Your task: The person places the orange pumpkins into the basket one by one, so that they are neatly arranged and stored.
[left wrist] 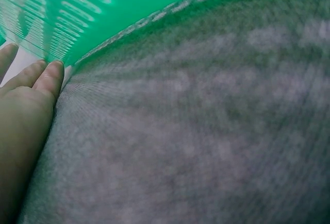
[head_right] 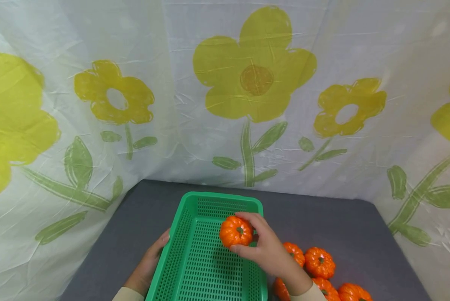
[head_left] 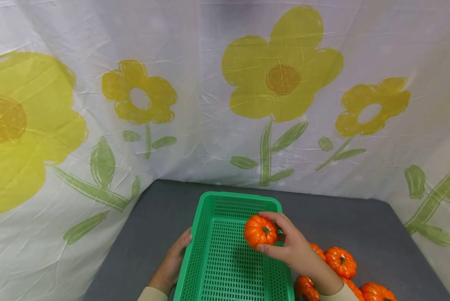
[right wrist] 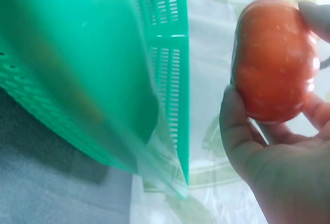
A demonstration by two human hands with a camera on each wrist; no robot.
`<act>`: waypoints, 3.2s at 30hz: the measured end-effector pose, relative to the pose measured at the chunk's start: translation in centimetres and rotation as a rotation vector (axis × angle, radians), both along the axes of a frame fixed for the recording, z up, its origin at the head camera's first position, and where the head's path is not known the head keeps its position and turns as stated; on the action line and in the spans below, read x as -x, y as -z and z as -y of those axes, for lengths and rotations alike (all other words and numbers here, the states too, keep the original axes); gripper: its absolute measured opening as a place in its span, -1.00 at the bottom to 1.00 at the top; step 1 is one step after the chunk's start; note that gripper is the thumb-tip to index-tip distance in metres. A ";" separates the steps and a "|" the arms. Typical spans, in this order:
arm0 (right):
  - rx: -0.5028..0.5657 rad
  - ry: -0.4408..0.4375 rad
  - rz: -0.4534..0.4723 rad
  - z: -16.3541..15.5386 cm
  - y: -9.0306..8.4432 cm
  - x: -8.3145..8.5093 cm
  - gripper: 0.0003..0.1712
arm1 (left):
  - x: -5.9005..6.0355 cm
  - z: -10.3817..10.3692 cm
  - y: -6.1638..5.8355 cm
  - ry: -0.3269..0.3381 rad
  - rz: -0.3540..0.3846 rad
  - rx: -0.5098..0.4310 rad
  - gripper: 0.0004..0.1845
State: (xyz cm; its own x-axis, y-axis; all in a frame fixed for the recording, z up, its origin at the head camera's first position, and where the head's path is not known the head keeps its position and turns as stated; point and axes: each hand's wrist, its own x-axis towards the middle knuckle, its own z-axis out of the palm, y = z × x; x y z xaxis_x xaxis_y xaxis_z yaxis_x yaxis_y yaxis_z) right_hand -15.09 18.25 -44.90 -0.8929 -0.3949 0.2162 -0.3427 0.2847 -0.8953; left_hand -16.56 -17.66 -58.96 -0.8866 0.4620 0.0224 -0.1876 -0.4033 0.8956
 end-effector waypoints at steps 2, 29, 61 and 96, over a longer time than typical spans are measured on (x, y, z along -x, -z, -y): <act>0.005 0.005 0.001 0.1 -0.1 0.0 -0.23 | 0.0 0.0 0.0 0.001 -0.002 0.003 -0.27; 0.068 -0.110 0.039 3.4 -0.2 0.8 -0.24 | -0.1 -0.1 -0.1 -0.024 0.020 0.024 -0.25; 0.013 -0.118 0.097 9.1 0.5 3.2 -0.22 | -0.2 -0.2 -0.3 -0.064 0.058 0.051 -0.26; -0.059 0.043 0.161 11.9 5.4 7.4 -0.18 | -0.4 -0.2 -0.5 -0.049 0.024 0.053 -0.29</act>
